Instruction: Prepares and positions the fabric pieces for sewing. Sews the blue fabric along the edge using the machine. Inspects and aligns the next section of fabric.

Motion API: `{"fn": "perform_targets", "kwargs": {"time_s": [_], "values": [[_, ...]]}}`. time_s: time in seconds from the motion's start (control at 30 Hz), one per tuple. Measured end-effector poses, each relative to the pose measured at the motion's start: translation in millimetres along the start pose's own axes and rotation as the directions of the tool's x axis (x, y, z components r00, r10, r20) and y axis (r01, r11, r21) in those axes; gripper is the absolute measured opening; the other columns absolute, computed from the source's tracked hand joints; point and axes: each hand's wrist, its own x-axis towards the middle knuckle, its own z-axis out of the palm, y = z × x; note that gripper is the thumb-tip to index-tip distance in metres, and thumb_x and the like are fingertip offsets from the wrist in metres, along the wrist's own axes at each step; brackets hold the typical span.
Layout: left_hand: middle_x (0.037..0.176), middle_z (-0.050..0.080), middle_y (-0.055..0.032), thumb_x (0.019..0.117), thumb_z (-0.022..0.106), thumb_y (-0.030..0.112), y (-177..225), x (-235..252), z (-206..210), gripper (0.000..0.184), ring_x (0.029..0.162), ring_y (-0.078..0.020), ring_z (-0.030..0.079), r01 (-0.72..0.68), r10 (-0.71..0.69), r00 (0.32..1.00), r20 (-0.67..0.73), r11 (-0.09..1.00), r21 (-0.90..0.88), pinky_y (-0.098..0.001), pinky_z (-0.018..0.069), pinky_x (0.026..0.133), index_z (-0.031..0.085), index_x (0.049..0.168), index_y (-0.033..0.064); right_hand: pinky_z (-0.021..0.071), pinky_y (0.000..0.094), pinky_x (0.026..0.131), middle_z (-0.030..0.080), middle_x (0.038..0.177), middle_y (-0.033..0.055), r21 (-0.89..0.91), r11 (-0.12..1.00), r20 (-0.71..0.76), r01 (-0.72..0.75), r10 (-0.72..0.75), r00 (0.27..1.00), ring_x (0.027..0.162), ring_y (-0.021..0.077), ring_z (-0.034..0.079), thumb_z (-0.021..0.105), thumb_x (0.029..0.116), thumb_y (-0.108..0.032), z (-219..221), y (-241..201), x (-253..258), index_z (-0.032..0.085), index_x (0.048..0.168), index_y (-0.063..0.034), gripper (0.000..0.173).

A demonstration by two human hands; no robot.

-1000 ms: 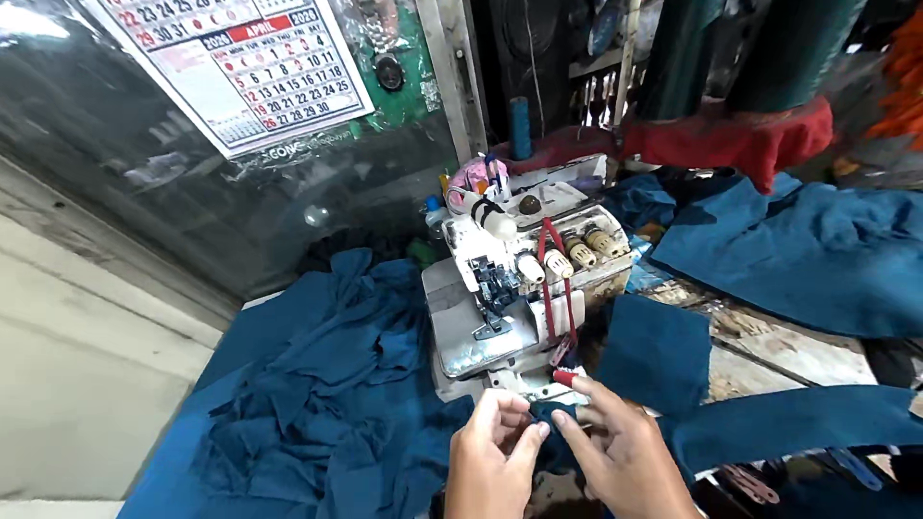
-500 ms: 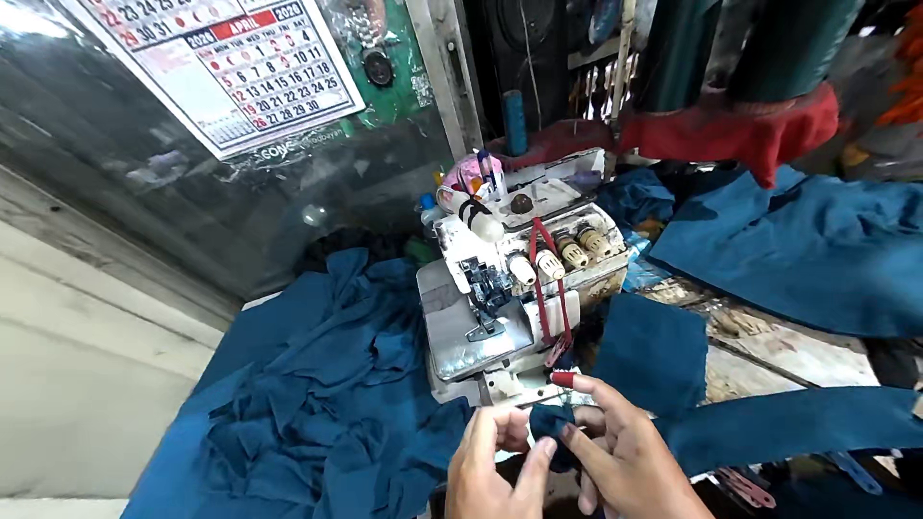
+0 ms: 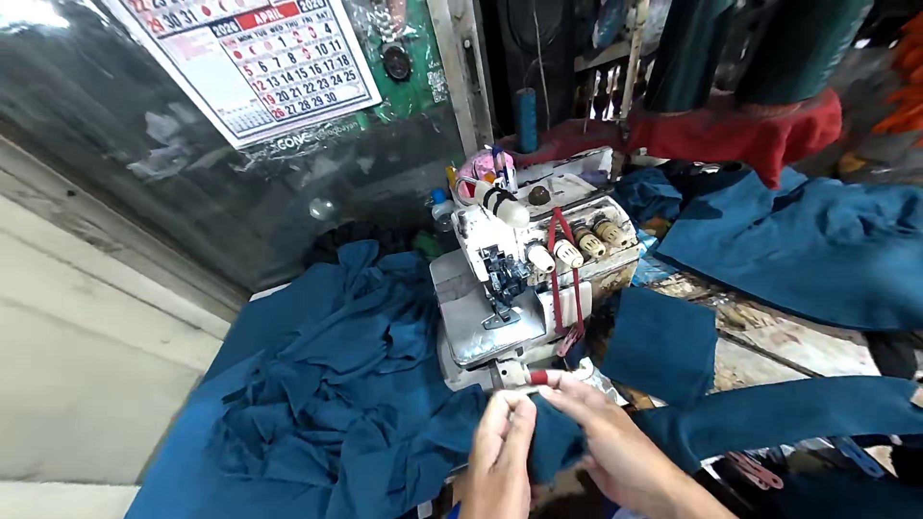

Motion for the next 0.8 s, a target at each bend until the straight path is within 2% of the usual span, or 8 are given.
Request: {"fn": "perform_targets", "kwargs": {"time_s": [0.13, 0.2, 0.33, 0.5, 0.57, 0.63, 0.7, 0.8], "values": [[0.09, 0.066, -0.0057, 0.1074, 0.049, 0.011, 8.0, 7.3, -16.7, 0.016, 0.076, -0.0141, 0.066, -0.253, 0.279, 0.959, -0.045, 0.919, 0.302, -0.0276, 0.0584, 0.066, 0.061, 0.109, 0.0006, 0.0415, 0.0269, 0.041, 0.061, 0.081, 0.0069, -0.205, 0.951, -0.137, 0.231, -0.261, 0.956, 0.051, 0.0135, 0.05, 0.055, 0.1053, -0.023, -0.7, -4.7, -4.4, 0.056, 0.136, -0.0097, 0.033], [0.09, 0.068, -0.0042, 0.1063, 0.052, 0.012, 8.7, 5.1, -19.4, 0.015, 0.076, -0.0125, 0.067, -0.326, 0.357, 0.934, -0.014, 0.867, 0.376, -0.0275, 0.0592, 0.067, 0.062, 0.11, 0.0009, 0.0438, 0.0278, 0.036, 0.062, 0.073, 0.0074, -0.194, 0.921, -0.111, 0.338, -0.363, 0.925, 0.045, 0.0136, 0.052, 0.056, 0.105, -0.014, 3.5, -2.8, -32.6, 0.058, 0.128, -0.0032, 0.026], [0.095, 0.069, 0.0007, 0.1052, 0.057, 0.021, 0.0, -4.5, -8.5, 0.016, 0.093, -0.0118, 0.065, -0.498, 0.478, 0.86, 0.18, 0.707, 0.502, -0.0381, 0.052, 0.092, 0.068, 0.107, 0.0094, 0.0516, 0.032, 0.038, 0.073, 0.107, 0.0158, -0.067, 0.958, -0.092, 0.28, -0.286, 0.954, 0.047, 0.0168, 0.058, 0.047, 0.1084, -0.009, -1.5, 9.1, -54.0, 0.044, 0.149, -0.0031, 0.041], [0.095, 0.073, -0.0003, 0.1006, 0.065, 0.019, -3.3, -5.6, -11.7, 0.013, 0.093, -0.0145, 0.069, -0.501, 0.476, 0.861, 0.179, 0.736, 0.455, -0.039, 0.0577, 0.09, 0.074, 0.1, 0.0103, 0.0423, 0.0259, 0.038, 0.073, 0.094, 0.0114, -0.063, 0.962, -0.028, 0.265, -0.267, 0.963, 0.048, 0.0124, 0.052, 0.062, 0.1009, -0.005, -20.6, -4.9, -45.8, 0.038, 0.154, -0.0073, 0.058], [0.105, 0.071, -0.0059, 0.1025, 0.06, 0.018, 19.3, 4.6, -24.7, 0.017, 0.1, -0.0191, 0.068, -0.515, 0.51, 0.848, 0.144, 0.727, 0.455, -0.0384, 0.0606, 0.087, 0.073, 0.108, 0.0075, 0.0451, 0.0269, 0.039, 0.073, 0.097, 0.0105, -0.155, 0.945, 0.109, 0.288, -0.274, 0.956, 0.051, 0.0146, 0.056, 0.061, 0.101, -0.005, -31.5, -18.3, -44.6, 0.039, 0.155, -0.0118, 0.059], [0.124, 0.066, -0.0074, 0.1026, 0.061, 0.024, 33.5, 12.3, -28.7, 0.024, 0.117, -0.0214, 0.062, -0.509, 0.42, 0.861, 0.288, 0.721, 0.47, -0.0404, 0.0567, 0.097, 0.073, 0.119, 0.0107, 0.0461, 0.0271, 0.04, 0.072, 0.103, 0.0099, -0.189, 0.927, 0.293, 0.323, -0.261, 0.92, 0.054, 0.015, 0.058, 0.058, 0.1028, -0.007, -38.1, -30.2, -41.7, 0.039, 0.156, -0.0158, 0.057], [0.126, 0.066, -0.0098, 0.103, 0.061, 0.023, 24.5, 16.5, -26.9, 0.02, 0.123, -0.024, 0.06, -0.519, 0.367, 0.835, 0.409, 0.772, 0.366, -0.0432, 0.0527, 0.104, 0.073, 0.106, 0.0074, 0.0465, 0.0267, 0.042, 0.07, 0.102, 0.0089, -0.204, 0.914, 0.438, 0.35, -0.235, 0.868, 0.055, 0.0137, 0.056, 0.057, 0.1045, -0.012, -43.1, -37.7, -38.7, 0.041, 0.156, -0.0189, 0.055], [0.113, 0.069, -0.0173, 0.1103, 0.041, 0.019, 10.6, 10.2, -22.9, 0.032, 0.114, -0.0298, 0.066, -0.37, 0.316, 0.869, 0.381, 0.926, 0.078, -0.0485, 0.0532, 0.103, 0.063, 0.1, -0.0013, 0.0524, 0.0266, 0.059, 0.069, 0.105, 0.0083, -0.172, 0.914, 0.558, 0.368, -0.217, 0.801, 0.068, 0.0108, 0.059, 0.058, 0.1051, -0.017, -54.6, -33.6, -36.5, 0.046, 0.154, -0.0158, 0.05]]}}
